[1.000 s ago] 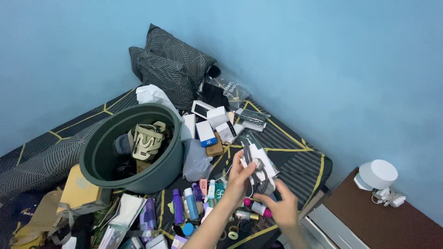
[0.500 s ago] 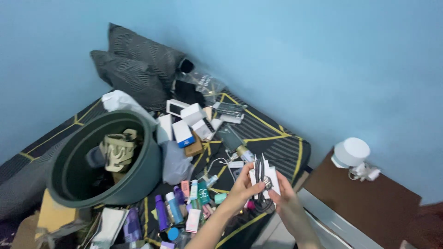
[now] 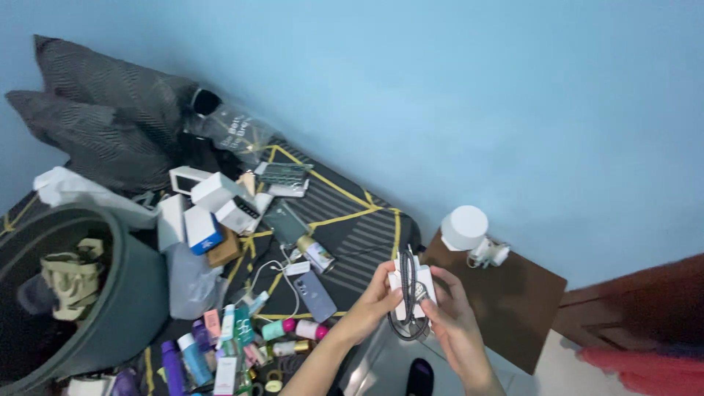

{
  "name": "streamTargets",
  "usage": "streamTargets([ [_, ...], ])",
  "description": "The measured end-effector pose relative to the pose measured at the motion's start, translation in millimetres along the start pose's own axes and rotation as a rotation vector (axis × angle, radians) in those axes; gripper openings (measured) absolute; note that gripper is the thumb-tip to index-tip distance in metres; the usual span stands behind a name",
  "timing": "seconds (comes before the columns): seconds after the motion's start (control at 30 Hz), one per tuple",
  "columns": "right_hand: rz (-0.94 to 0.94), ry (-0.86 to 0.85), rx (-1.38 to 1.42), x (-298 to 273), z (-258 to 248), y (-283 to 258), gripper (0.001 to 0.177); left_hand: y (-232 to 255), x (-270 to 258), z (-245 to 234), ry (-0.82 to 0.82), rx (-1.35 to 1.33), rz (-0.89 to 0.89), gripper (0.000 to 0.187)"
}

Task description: Organizing various personal items from a bed onto a bedside table.

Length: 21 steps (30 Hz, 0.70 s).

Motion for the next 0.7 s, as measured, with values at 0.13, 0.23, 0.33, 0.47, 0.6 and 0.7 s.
streamTargets([
  [0.13,-0.137,0.080,-0.258,-2.2,-22.8,-16.6,0.047,-0.3,19.8,16.5,-0.001,-0.011,0.066,0.050],
  [0.23,-0.180,0.100,-0.418,-4.5,-26.0,-30.6,0.037,-4.8,30.0,21.2,0.023,-0.025,0.094,0.049],
  [0.33,-0.172,0.102,-0.479,0.8,-32.6,-38.0,0.034,-6.1,38.8,19.5,0.041,-0.014,0.120,0.048],
  [0.47,-0.148,0.090,-0.520,5.7,-40.7,-39.9,0.033,-1.9,41.9,24.6,0.090,0.014,0.124,0.049],
  [0.6,-0.184,0.105,-0.484,14.2,-44.1,-29.7,0.034,-14.7,51.2,23.0,0.189,0.114,0.158,0.049],
  [0.7,-0.226,0.154,-0.432,15.0,-36.8,-33.8,0.033,-5.8,52.5,35.9,0.286,0.243,0.203,0.047],
])
Point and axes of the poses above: each hand's wrist, its own x-axis towards the middle knuckle, its own z-axis out of the palm, y = z × x, the point moved 4 cm from there along x, towards the middle knuckle, and after that the axes turned 9 degrees about -y, right-handed, at the moved point
